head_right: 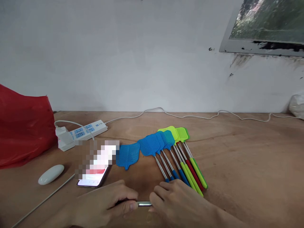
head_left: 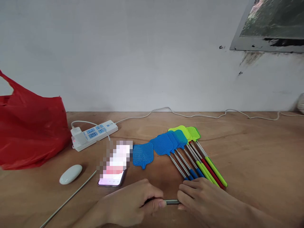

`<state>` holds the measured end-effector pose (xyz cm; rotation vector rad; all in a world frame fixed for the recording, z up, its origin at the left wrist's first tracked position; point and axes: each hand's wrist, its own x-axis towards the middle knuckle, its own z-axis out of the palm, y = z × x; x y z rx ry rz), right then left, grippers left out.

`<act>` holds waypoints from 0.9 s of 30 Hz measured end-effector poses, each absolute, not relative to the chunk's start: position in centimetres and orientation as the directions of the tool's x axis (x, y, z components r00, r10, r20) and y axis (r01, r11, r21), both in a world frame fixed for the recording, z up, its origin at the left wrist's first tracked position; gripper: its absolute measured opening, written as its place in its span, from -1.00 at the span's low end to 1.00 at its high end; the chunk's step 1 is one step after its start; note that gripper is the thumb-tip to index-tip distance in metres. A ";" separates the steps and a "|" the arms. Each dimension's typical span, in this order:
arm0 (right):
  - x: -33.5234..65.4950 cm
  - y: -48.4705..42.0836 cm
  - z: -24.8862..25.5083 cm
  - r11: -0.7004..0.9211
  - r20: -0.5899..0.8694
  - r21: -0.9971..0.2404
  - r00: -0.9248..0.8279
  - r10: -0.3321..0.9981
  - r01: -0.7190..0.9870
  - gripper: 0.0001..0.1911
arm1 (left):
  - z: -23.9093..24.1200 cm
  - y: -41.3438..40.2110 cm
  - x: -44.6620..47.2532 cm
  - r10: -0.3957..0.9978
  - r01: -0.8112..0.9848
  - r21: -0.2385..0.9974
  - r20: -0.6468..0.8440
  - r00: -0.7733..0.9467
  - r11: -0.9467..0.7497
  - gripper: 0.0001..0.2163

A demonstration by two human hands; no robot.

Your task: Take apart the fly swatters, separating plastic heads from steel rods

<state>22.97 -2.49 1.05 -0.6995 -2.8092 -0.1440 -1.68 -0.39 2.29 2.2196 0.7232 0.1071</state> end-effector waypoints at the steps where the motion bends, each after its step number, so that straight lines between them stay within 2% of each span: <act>1: 22.9 -2.5 1.0 0.883 0.254 0.027 -0.857 0.448 0.469 -0.57 | 2.3 -0.4 -1.6 0.534 0.468 0.706 -0.149 0.832 -0.532 -0.54; 6: 25.1 -2.0 1.5 0.886 0.288 -0.067 -0.841 0.457 0.459 -0.53 | 2.8 -0.6 -2.4 0.602 0.514 0.658 -0.114 0.791 -0.551 -0.61; 10: 28.0 -2.0 1.7 0.821 0.304 -0.171 -0.763 0.570 0.545 -0.57 | 2.6 -1.0 -3.9 0.696 0.606 0.637 -0.148 0.703 -0.476 -0.60; 14: 28.2 -2.5 1.3 0.807 0.342 -0.128 -0.738 0.582 0.577 -0.56 | 2.2 -1.6 -3.5 0.693 0.648 0.653 -0.255 0.675 -0.392 -0.63; 19: 25.6 -3.3 0.7 0.852 0.284 -0.106 -0.805 0.521 0.513 -0.55 | 1.9 -2.8 -1.2 0.698 0.626 0.694 -0.248 0.671 -0.356 -0.66; 22: 25.2 -3.5 0.7 0.822 0.267 -0.231 -0.779 0.568 0.520 -0.58 | 1.7 -3.1 -0.6 0.716 0.633 0.696 -0.246 0.653 -0.339 -0.64; 24: 25.7 -3.5 0.5 0.744 0.290 -0.362 -0.690 0.663 0.562 -0.64 | 1.6 -3.0 -0.7 0.739 0.616 0.719 -0.215 0.638 -0.323 -0.63; 27: 26.8 -3.3 -0.1 0.479 0.291 -0.584 -0.381 0.877 0.656 -0.60 | 1.5 -2.6 -1.0 0.798 0.495 0.845 -0.150 0.583 -0.202 -0.66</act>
